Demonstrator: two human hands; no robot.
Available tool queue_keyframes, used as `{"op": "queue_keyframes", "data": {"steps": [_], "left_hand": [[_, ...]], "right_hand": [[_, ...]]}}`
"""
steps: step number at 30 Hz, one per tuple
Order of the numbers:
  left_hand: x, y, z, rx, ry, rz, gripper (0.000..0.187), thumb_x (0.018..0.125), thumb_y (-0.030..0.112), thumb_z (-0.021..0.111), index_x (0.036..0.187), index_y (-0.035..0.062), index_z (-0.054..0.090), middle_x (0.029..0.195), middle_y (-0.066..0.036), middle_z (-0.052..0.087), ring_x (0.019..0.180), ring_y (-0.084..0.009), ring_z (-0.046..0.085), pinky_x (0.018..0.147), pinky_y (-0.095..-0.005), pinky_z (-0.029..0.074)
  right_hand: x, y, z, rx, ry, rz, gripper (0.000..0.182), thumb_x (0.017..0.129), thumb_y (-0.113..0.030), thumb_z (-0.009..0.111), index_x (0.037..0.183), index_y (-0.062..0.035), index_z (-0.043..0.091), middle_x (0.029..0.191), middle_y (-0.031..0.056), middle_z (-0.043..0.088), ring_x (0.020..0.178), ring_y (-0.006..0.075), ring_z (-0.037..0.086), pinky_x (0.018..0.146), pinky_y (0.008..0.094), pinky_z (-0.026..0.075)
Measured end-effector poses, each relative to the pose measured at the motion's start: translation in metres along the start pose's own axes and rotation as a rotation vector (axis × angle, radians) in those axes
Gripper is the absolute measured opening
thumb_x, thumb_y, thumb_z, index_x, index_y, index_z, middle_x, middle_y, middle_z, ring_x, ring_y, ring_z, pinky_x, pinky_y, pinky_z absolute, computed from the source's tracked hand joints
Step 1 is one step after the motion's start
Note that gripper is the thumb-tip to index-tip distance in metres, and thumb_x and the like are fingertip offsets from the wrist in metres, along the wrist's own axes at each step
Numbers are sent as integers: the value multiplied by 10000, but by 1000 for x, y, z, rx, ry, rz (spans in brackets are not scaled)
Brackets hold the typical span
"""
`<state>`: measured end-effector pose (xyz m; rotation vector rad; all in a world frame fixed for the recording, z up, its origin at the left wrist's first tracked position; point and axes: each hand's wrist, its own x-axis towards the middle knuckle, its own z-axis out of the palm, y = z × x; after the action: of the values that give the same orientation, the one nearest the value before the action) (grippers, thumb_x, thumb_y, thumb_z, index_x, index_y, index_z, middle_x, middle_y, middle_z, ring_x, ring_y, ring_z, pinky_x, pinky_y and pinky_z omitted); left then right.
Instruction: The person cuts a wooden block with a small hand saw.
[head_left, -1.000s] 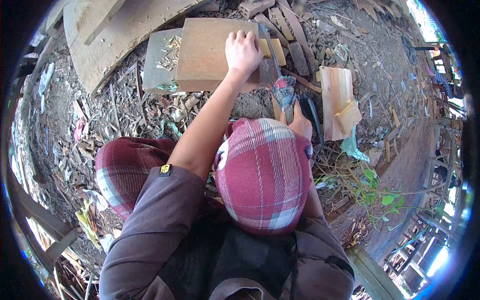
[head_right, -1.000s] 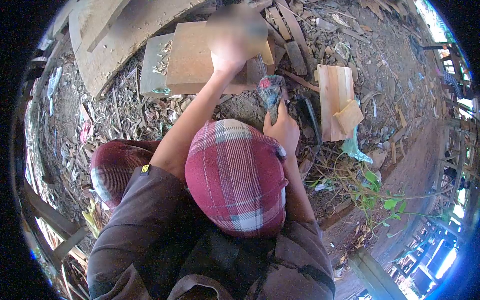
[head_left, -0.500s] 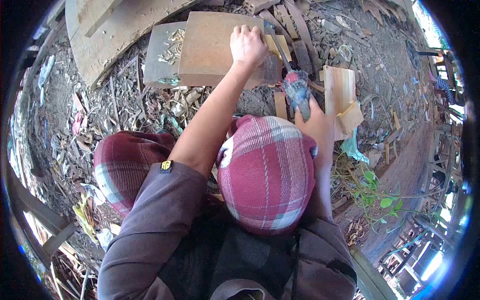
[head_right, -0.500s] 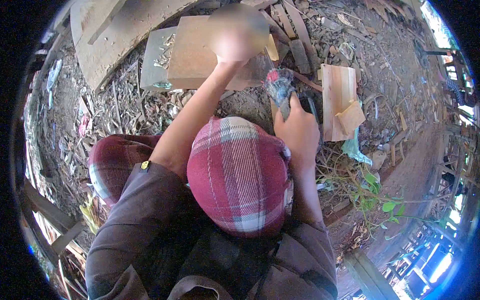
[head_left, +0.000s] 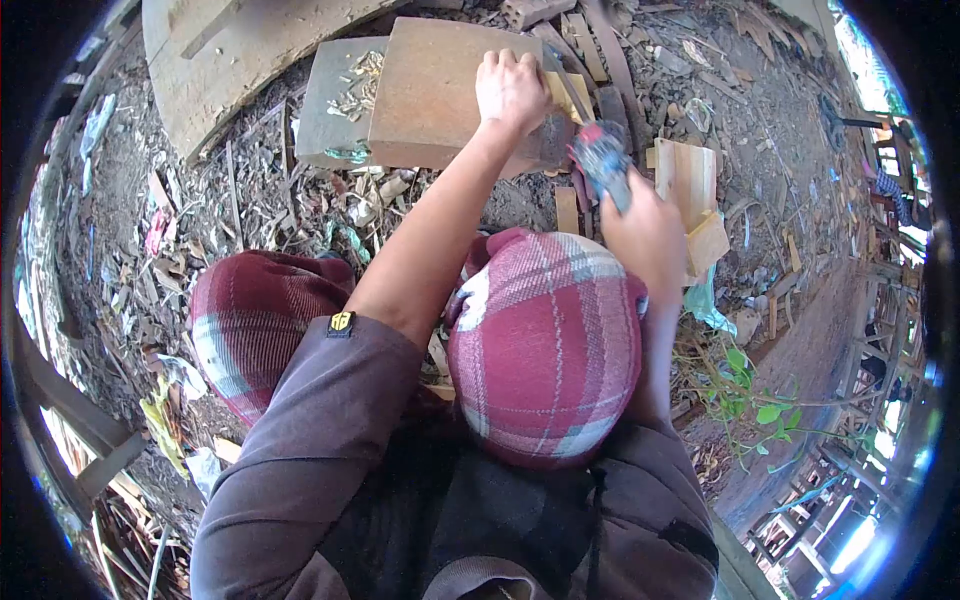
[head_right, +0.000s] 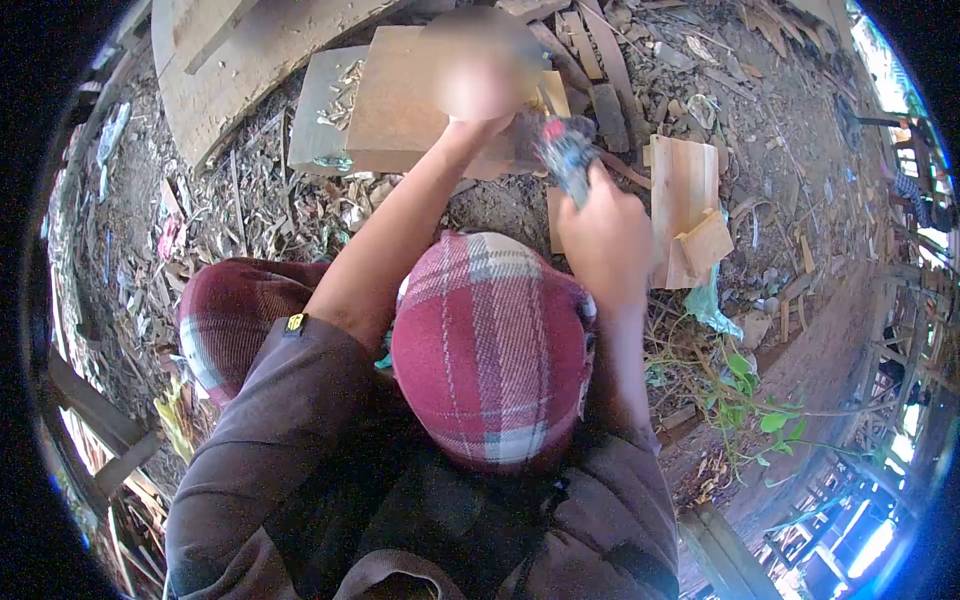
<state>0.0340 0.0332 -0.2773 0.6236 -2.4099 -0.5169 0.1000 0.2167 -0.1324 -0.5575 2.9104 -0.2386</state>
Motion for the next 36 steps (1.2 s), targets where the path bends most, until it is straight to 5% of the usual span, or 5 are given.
{"op": "queue_keyframes", "data": {"steps": [12,20,27,36], "left_hand": [[0,1,-2,8,-3,0,188,774,230,545,796,70,641,834,-160,608,841,-332,554,782,-413,449],[-1,-3,1,15,-2,14,182,773,225,542,794,72,638,837,-156,609,847,-329,554,774,-410,454],[0,-2,0,-9,-21,24,189,767,227,539,796,73,644,858,-156,607,875,-323,549,781,-410,447],[-1,-5,2,19,-1,41,177,765,227,549,790,79,644,832,-150,610,839,-327,558,769,-411,459]], "right_hand": [[44,-3,27,-20,81,-44,383,782,-237,597,1122,-65,568,831,224,636,813,387,625,740,465,505],[-29,15,-3,3,-39,70,374,798,-252,581,1151,-128,573,787,221,638,779,388,627,718,482,487],[40,0,36,26,116,-34,395,786,-246,596,1141,-73,570,828,217,645,784,403,624,725,467,506],[-21,3,-12,-15,-41,74,376,791,-231,588,1144,-105,576,793,225,635,781,379,628,692,487,488]]}}
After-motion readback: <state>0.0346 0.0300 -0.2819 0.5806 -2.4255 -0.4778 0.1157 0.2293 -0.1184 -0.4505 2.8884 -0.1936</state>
